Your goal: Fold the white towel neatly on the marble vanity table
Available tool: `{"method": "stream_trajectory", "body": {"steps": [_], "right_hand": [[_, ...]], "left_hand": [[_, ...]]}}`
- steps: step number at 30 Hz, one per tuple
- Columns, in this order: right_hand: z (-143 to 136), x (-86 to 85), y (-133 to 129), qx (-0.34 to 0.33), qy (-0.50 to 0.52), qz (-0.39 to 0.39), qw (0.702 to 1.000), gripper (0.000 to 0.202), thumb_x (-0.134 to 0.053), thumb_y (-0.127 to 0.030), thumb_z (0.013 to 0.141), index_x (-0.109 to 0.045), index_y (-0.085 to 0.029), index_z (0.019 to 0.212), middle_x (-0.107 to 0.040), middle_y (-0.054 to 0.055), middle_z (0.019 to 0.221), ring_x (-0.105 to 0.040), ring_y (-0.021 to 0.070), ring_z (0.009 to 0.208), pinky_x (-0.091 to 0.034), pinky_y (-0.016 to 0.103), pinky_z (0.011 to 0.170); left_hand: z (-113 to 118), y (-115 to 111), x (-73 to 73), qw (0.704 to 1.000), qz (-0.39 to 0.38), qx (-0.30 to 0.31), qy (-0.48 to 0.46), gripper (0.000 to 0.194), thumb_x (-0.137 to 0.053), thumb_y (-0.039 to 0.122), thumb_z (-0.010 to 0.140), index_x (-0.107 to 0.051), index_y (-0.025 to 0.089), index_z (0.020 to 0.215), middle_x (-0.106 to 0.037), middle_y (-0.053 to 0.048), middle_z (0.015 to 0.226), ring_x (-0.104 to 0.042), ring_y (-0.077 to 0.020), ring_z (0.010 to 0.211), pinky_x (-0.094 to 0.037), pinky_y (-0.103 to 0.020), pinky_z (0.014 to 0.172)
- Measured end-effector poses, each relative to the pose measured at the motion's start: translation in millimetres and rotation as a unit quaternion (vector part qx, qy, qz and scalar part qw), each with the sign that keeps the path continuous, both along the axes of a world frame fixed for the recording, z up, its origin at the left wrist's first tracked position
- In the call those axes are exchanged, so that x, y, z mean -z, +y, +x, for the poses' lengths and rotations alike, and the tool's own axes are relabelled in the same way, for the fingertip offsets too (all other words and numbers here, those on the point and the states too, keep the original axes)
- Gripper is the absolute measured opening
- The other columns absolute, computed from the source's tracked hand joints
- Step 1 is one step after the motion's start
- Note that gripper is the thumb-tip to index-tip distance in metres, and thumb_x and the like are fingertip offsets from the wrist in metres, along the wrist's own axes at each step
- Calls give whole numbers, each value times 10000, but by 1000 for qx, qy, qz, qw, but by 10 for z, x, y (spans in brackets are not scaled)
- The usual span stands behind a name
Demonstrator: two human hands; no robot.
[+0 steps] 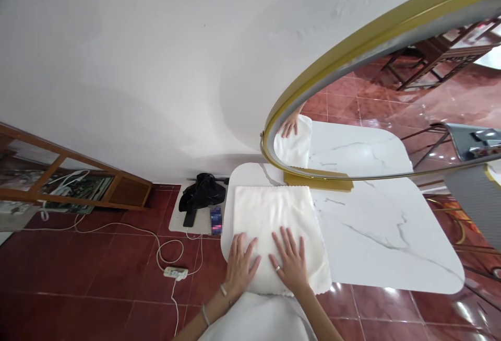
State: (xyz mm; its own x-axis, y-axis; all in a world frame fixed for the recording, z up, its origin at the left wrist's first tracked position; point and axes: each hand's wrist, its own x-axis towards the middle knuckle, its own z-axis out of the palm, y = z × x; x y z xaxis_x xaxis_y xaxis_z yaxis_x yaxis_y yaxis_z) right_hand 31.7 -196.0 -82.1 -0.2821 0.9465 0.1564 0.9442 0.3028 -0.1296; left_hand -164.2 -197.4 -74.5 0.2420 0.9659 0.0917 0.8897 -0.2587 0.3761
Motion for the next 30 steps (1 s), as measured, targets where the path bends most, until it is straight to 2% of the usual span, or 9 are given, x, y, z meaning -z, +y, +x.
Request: {"method": "stream_trajectory", "body": {"steps": [2, 7, 11, 15, 19, 21, 25, 28, 30], "right_hand": [[95, 20, 37, 12, -4, 6, 1000, 678, -401, -426, 933, -91, -283, 1519, -225, 81, 1549, -218, 277, 1422, -132, 554, 1128], [-5, 75, 357, 23, -9, 12, 1000, 677, -386, -423, 938, -62, -297, 1519, -206, 80, 1554, -198, 285, 1427, -128, 567, 1124], [-341, 94, 729, 23, 6, 11, 1000, 649, -367, -432, 944, -107, -278, 1518, -188, 91, 1558, -165, 295, 1434, -120, 591, 1116], [-695, 96, 1051, 5, 19, 7, 1000, 609, -362, -445, 944, -209, -255, 1502, -179, 87, 1561, -129, 288, 1441, -94, 593, 1120], [-895, 94, 1123, -4, 26, 11, 1000, 601, -374, -443, 940, -247, -243, 1492, -180, 91, 1561, -115, 290, 1443, -76, 591, 1122], [-900, 78, 1033, -22, 28, 14, 999, 619, -374, -453, 938, -225, -237, 1499, -174, 97, 1562, -109, 293, 1444, -73, 589, 1122], [-723, 14, 683, -78, 27, 12, 996, 705, -389, -539, 913, -160, -247, 1513, -167, 105, 1561, -122, 307, 1440, -59, 585, 1125], [-487, -15, 409, -78, 14, 10, 997, 692, -392, -527, 915, -154, -271, 1513, -196, 92, 1555, -159, 297, 1434, -58, 569, 1132], [-307, -6, 275, -52, 3, 12, 999, 660, -393, -484, 925, -156, -294, 1510, -210, 78, 1552, -181, 291, 1431, -75, 562, 1132]], "left_hand": [[95, 258, 1, 1000, 0, 7, -17, 433, -487, 341, 910, -489, 261, 1336, -333, -95, 1471, -298, -298, 1374, -413, -469, 1056], [147, 1036, -12, 998, 47, -36, -20, 510, -464, 347, 927, -374, 278, 1424, -111, -74, 1576, -116, -297, 1449, -288, -489, 1141], [-148, 1450, 35, 996, 61, -65, 3, 522, -461, 368, 928, -366, 275, 1433, -114, -79, 1581, -134, -315, 1443, -232, -525, 1144], [-497, 1638, 127, 994, 30, -109, 3, 542, -432, 386, 937, -346, 223, 1448, -240, -135, 1542, -197, -315, 1427, -295, -515, 1114], [-597, 1545, 173, 992, 29, -124, -2, 538, -359, 333, 965, -299, 133, 1461, -218, -172, 1542, -155, -296, 1436, -319, -477, 1112], [-566, 1378, 164, 995, 54, -86, 8, 495, -318, 274, 976, -308, 158, 1457, -167, -141, 1563, -95, -274, 1447, -294, -468, 1130], [-481, 909, 95, 997, 67, 5, 45, 504, -288, 211, 973, -270, 218, 1476, -171, -92, 1569, -66, -245, 1453, -276, -463, 1144], [-379, 604, 33, 996, 58, 24, 56, 587, -386, 343, 951, -220, 195, 1494, -141, -120, 1571, -73, -282, 1452, -254, -500, 1145], [-241, 495, 8, 997, 52, 29, 51, 691, -465, 462, 904, -216, 210, 1497, -104, -126, 1576, -67, -321, 1449, -244, -534, 1139]]}}
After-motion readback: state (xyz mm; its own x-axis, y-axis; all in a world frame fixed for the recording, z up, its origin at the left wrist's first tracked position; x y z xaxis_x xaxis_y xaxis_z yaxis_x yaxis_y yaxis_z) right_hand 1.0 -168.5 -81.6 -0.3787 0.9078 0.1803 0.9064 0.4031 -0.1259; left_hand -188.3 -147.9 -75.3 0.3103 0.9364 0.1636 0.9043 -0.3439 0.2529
